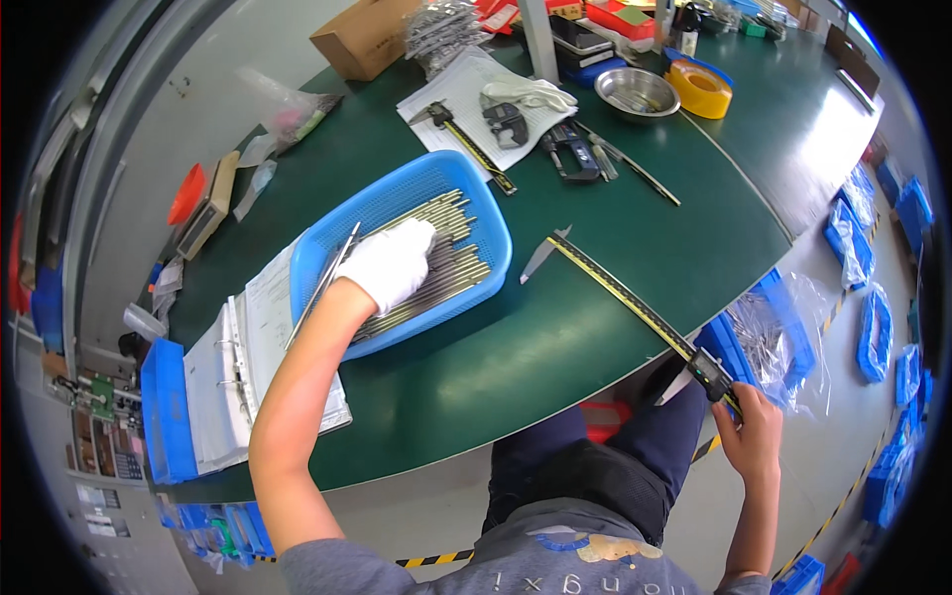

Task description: Measuring the length of metal rods using a digital caliper.

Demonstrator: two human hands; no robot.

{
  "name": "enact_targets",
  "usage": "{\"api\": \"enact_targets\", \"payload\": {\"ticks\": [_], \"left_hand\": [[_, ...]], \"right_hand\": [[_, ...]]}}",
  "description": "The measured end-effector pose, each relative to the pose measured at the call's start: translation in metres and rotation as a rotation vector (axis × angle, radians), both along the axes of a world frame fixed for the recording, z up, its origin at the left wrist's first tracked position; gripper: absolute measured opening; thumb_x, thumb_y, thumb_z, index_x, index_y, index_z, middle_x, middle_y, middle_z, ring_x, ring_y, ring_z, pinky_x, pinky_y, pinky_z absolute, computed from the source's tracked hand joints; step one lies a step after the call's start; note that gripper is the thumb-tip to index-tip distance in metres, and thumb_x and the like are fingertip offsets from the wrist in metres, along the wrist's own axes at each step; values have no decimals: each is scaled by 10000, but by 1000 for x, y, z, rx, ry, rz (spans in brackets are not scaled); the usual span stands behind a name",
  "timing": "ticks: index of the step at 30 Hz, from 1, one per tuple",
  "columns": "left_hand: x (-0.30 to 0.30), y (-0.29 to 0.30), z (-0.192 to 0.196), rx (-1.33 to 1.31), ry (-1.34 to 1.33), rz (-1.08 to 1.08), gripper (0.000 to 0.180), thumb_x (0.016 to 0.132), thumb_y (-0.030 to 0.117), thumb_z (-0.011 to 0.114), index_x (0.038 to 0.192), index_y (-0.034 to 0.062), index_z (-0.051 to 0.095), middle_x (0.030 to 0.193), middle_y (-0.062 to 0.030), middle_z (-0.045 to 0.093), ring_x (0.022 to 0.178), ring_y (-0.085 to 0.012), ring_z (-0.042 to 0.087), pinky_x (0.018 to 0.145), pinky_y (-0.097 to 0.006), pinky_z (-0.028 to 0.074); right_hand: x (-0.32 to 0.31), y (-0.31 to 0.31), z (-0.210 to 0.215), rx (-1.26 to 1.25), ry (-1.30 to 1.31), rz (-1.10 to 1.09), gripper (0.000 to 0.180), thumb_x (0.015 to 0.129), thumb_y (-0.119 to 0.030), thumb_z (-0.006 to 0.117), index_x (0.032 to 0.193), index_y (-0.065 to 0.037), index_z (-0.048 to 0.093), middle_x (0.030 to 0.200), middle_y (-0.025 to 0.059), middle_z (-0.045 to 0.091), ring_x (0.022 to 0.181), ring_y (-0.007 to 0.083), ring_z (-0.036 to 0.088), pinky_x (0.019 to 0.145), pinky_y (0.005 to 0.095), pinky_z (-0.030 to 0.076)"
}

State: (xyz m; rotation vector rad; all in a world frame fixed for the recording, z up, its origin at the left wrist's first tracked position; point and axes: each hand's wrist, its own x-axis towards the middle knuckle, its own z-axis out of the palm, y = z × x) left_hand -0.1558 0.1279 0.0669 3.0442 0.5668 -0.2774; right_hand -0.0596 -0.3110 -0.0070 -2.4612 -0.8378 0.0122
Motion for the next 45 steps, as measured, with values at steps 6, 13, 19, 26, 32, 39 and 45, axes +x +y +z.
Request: {"api": "enact_targets", "payload": {"ticks": [6,13,19,26,32,39,45], "left_hand": [[7,-92,26,228,-667,-746,126,794,124,556,886,44,591,747,-95,542,734,-244,601,632,-356,522],[17,-189,-57,47,-896,-983,169,718,157,611,843,50,570,697,-21,467,595,-154,494,593,-281,481],[25,-178,-87,4,-764,-916,155,705,173,556,820,70,569,719,-32,496,670,-172,529,737,-341,498],[25,-179,-89,-20,-770,-862,121,703,159,568,800,86,575,750,-32,509,713,-185,540,821,-378,502],[26,-178,-89,-45,-756,-846,70,695,133,573,748,97,544,709,-35,461,698,-196,528,725,-345,499],[29,-176,-86,-145,-737,-804,86,694,132,574,687,110,491,682,-34,444,679,-198,526,549,-290,469],[29,-177,-87,-166,-755,-801,93,702,126,556,661,83,484,682,-51,422,660,-194,485,585,-296,445]], "right_hand": [[3,-3,-6,-32,26,17,262,734,-175,713,906,-25,584,706,93,579,540,228,572,512,329,439],[0,0,-3,-12,13,16,259,737,-170,718,910,-27,588,701,87,584,535,217,569,510,321,440],[1,0,-1,-49,-2,23,259,739,-173,717,909,-27,589,703,90,581,527,215,565,503,317,436],[-1,2,3,-50,-2,30,254,738,-162,717,902,-20,586,706,97,580,527,223,574,501,317,440],[-2,1,3,-57,1,28,261,738,-160,719,910,-16,584,708,101,583,534,230,580,504,319,445],[-3,-1,4,-63,0,32,261,739,-159,718,913,-19,582,708,101,583,535,229,580,503,322,445],[-5,-1,4,-63,-1,31,267,740,-161,724,917,-21,580,707,96,580,532,223,580,500,319,445]]}}
